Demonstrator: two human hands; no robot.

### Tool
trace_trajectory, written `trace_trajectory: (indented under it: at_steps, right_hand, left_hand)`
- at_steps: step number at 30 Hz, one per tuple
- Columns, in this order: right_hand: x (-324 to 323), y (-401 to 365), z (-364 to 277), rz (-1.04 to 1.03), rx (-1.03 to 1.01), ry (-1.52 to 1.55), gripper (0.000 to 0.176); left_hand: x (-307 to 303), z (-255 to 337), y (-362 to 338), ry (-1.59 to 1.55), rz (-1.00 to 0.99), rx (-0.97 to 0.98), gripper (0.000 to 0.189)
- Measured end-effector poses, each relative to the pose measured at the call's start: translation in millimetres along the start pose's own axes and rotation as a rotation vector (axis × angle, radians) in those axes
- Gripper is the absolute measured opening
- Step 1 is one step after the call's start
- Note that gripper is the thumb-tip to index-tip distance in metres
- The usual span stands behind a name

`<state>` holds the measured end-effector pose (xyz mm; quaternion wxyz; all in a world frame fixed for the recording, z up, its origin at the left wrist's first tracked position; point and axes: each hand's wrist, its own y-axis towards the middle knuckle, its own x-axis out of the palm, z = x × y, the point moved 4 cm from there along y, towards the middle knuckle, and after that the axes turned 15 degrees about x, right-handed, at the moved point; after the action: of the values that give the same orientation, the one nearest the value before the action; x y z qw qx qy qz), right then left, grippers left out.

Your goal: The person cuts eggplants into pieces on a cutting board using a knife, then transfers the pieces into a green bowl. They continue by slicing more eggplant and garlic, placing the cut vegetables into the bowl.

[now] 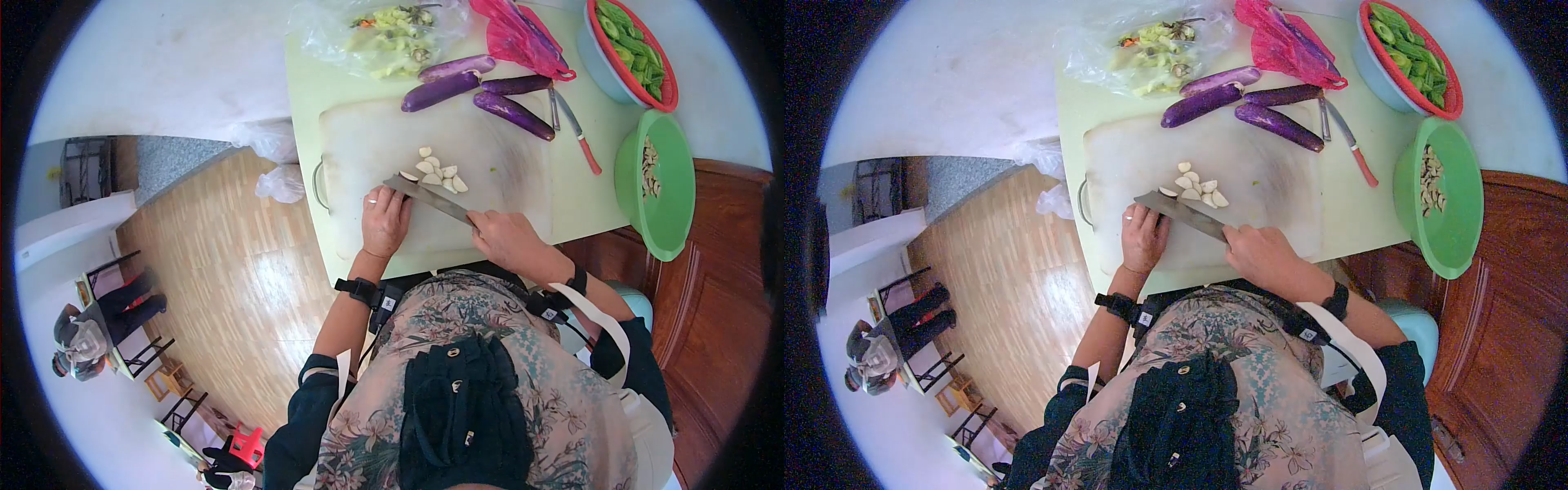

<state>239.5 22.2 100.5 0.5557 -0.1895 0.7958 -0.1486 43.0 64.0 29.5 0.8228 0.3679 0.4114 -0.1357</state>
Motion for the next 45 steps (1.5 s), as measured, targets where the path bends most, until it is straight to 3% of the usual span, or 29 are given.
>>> trace_trajectory:
  at_steps: [6, 19, 24, 28, 30, 33, 43, 45]
  right_hand:
    - [-6.4, -2.4, -3.0, 0.085, -0.069, -0.049, 0.015]
    - [-5.5, 2.7, -12.3, 0.009, -0.03, -0.061, 0.014]
    - [24.6, 41.5, -30.9, 0.135, -0.265, -0.156, 0.011]
    - [29.5, 64.3, -41.3, 0.097, -0.156, -0.055, 0.019]
    - [25.2, 67.8, -36.8, 0.084, -0.007, 0.094, 0.02]
    - [16.3, 61.9, -22.3, 0.115, 0.019, 0.223, 0.018]
    - [-1.8, 0.6, -1.9, -0.042, -0.009, 0.001, 0.023]
    - [-6.7, -5.1, -5.0, -0.001, -0.073, -0.046, 0.017]
  left_hand:
    - [1.3, -1.5, 0.0, 0.055, -0.029, 0.025, 0.028]
    - [3.6, -2.8, -2.1, 0.043, -0.039, 0.005, 0.031]
    - [2.5, -3.3, -1.3, 0.074, -0.026, 0.029, 0.025]
    - [2.7, -3.1, -2.0, 0.088, -0.018, 0.039, 0.027]
    - [2.1, -3.1, -1.8, 0.053, 0.016, 0.008, 0.03]
    - [0.7, -3.6, -0.6, 0.026, 0.044, 0.017, 0.033]
    - [2.6, -3.8, -5.3, 0.054, -0.024, -0.023, 0.027]
    - [1.6, -2.1, -4.1, 0.068, -0.002, 0.011, 0.026]
